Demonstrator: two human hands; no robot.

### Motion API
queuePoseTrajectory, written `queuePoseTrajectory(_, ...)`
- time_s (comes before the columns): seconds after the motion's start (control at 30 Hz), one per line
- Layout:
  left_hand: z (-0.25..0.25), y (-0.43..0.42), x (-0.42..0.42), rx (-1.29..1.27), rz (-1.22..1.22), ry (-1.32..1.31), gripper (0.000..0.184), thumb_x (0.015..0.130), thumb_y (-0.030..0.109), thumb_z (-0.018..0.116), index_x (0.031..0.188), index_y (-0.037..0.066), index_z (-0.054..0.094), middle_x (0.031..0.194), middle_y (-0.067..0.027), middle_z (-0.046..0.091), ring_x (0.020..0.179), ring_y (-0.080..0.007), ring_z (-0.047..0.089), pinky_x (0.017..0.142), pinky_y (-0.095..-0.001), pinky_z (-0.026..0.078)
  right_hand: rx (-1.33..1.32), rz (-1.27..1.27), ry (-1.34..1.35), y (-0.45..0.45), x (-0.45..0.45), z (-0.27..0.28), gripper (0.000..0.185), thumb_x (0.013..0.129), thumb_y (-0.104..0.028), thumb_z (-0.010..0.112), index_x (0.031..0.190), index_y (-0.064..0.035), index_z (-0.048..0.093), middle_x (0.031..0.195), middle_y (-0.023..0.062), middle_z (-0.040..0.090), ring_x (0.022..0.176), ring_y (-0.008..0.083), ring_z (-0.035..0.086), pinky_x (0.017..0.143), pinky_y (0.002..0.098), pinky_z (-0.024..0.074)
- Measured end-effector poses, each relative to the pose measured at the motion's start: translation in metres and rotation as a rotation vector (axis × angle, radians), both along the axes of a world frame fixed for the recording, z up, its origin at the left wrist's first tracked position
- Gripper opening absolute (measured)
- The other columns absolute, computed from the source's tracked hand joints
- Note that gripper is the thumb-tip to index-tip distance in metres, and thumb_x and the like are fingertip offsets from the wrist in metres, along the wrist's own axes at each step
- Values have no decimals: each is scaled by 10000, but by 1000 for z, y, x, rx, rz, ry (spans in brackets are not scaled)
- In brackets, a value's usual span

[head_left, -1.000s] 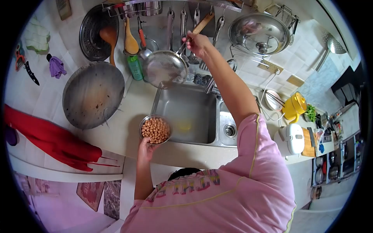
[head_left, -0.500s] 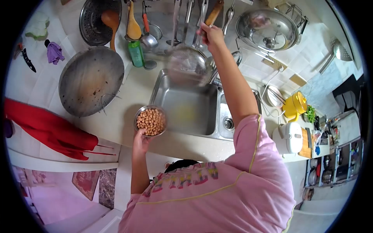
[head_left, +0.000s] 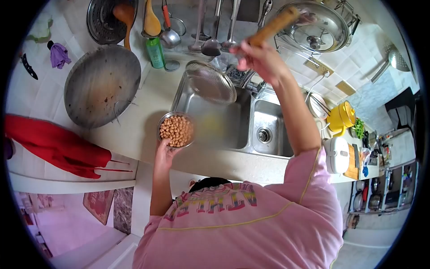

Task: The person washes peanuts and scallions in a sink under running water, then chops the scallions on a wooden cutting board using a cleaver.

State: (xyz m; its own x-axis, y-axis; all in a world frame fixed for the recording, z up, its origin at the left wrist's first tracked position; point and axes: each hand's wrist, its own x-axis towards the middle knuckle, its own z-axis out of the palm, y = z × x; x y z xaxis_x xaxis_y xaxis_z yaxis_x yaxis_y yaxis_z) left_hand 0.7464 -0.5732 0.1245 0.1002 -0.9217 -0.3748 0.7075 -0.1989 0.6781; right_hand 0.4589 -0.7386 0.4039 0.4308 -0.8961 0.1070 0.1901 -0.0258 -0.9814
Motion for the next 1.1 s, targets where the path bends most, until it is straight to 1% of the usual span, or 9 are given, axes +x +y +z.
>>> queuePoseTrajectory(0.3,-5,-1,13,72,62,47,483,749,120,566,1195,84,384,1164,-112,487,1034,-276,518,818,-440,499,249,-45,-9,140,-60,-176,145,749,-85,607,873,-14,633,975,83,525,902,155,497,827,255,379)
queuePoseTrajectory(0.37,7,-3,7,39,33,34,466,747,124,571,1177,67,400,1145,-111,508,1035,-270,526,810,-436,505,240,-141,166,164,-57,-209,323,702,85,601,1000,-40,593,990,63,496,841,120,506,755,214,403)
queuePoseTrajectory(0.4,8,-6,4,31,21,31,465,747,126,572,1176,68,403,1149,-112,507,1035,-273,528,807,-436,508,308,-131,67,170,-62,-232,591,669,157,601,1204,-52,458,1116,77,487,803,102,511,716,206,436)
queuePoseTrajectory(0.57,8,-21,-11,35,-88,37,471,748,141,581,1181,45,423,1159,-133,509,1032,-279,536,795,-424,516,321,-435,317,213,-65,-229,800,709,155,570,1380,-59,191,1225,178,473,797,132,546,741,239,474)
queuePoseTrajectory(0.63,13,-26,-25,49,-131,33,476,755,154,587,1182,23,424,1158,-147,508,1041,-279,529,809,-425,509,642,-511,-14,224,-73,-237,795,722,138,575,1384,-61,182,1134,169,543,779,143,568,735,247,481)
queuePoseTrajectory(0.77,4,-34,-47,60,-187,79,480,771,186,599,1174,-16,432,1152,-170,505,1061,-277,513,851,-440,486,858,-425,-167,241,-74,-231,560,805,32,545,1321,-52,345,926,65,588,719,132,584,640,244,495)
queuePoseTrajectory(0.93,-13,-43,-64,-48,-361,-3,679,829,466,548,1321,117,236,1319,-149,338,1199,-303,388,896,-502,433,127,-660,560,256,-59,-248,492,852,-64,537,1320,-97,392,776,35,562,595,87,443,568,225,404)
queuePoseTrajectory(1.03,-3,-43,-87,-4,-363,-51,789,793,580,506,1351,105,212,1327,-156,322,1212,-301,367,900,-492,432,-368,-654,830,245,-43,-241,454,839,-88,559,1277,-154,457,741,113,535,579,222,508,576,301,429)
queuePoseTrajectory(1.1,-3,-45,-97,33,-368,-57,847,772,640,465,1356,82,210,1314,-149,339,1207,-299,370,920,-482,418,-367,-665,738,235,-34,-249,439,845,-107,550,1268,-189,469,688,118,501,579,268,512,563,339,431)
